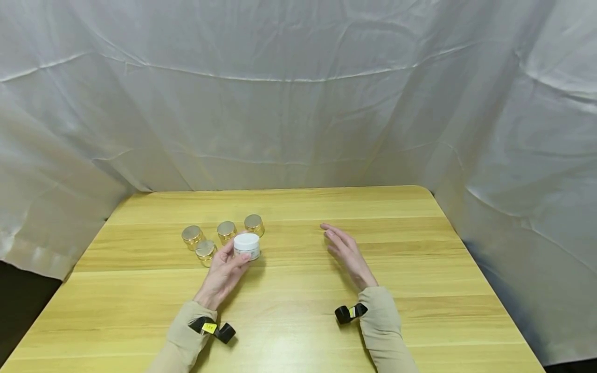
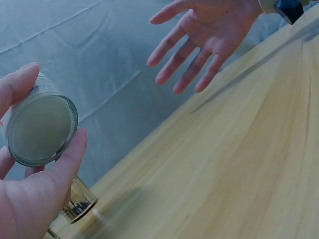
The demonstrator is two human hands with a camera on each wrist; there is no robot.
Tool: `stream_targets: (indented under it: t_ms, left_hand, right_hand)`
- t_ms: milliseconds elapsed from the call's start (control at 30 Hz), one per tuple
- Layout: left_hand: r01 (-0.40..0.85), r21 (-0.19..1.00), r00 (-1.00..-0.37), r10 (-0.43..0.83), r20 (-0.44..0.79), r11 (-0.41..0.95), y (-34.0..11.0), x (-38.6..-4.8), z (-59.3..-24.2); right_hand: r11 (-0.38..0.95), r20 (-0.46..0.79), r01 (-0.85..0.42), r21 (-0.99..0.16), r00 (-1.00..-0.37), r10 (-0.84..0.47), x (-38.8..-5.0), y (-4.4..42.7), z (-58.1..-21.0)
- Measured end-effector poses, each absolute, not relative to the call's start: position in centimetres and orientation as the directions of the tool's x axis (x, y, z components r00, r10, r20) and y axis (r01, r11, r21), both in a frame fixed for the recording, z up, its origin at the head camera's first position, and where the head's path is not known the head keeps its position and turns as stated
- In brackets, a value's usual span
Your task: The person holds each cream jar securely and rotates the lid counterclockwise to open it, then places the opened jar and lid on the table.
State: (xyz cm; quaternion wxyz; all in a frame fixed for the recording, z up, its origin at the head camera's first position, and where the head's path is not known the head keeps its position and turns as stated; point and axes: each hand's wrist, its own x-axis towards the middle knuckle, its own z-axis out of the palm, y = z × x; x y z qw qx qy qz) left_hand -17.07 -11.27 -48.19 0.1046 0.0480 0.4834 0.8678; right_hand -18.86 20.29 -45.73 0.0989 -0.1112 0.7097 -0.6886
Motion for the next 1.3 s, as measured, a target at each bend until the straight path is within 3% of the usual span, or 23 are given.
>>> stream_targets:
  t_ms: [600,1300]
  left_hand:
    - [-0.234,0.676,-0.962,0.269,-0.055,-0.699,-9.0,-16.8,-48.5]
    - [-0.353,0.655,-0.920,0.374,-0.115,-0.668,-7.2,-17.4,-49.1]
  right_hand:
    - [0.025,0.019,-0.029,-0.999,-0.944,-0.328,-18.9,20.0,-45.9]
    - [0.088,0.025,-0.055,-0.995,-0.950,-0.312,-19.4,17.2,-45.6]
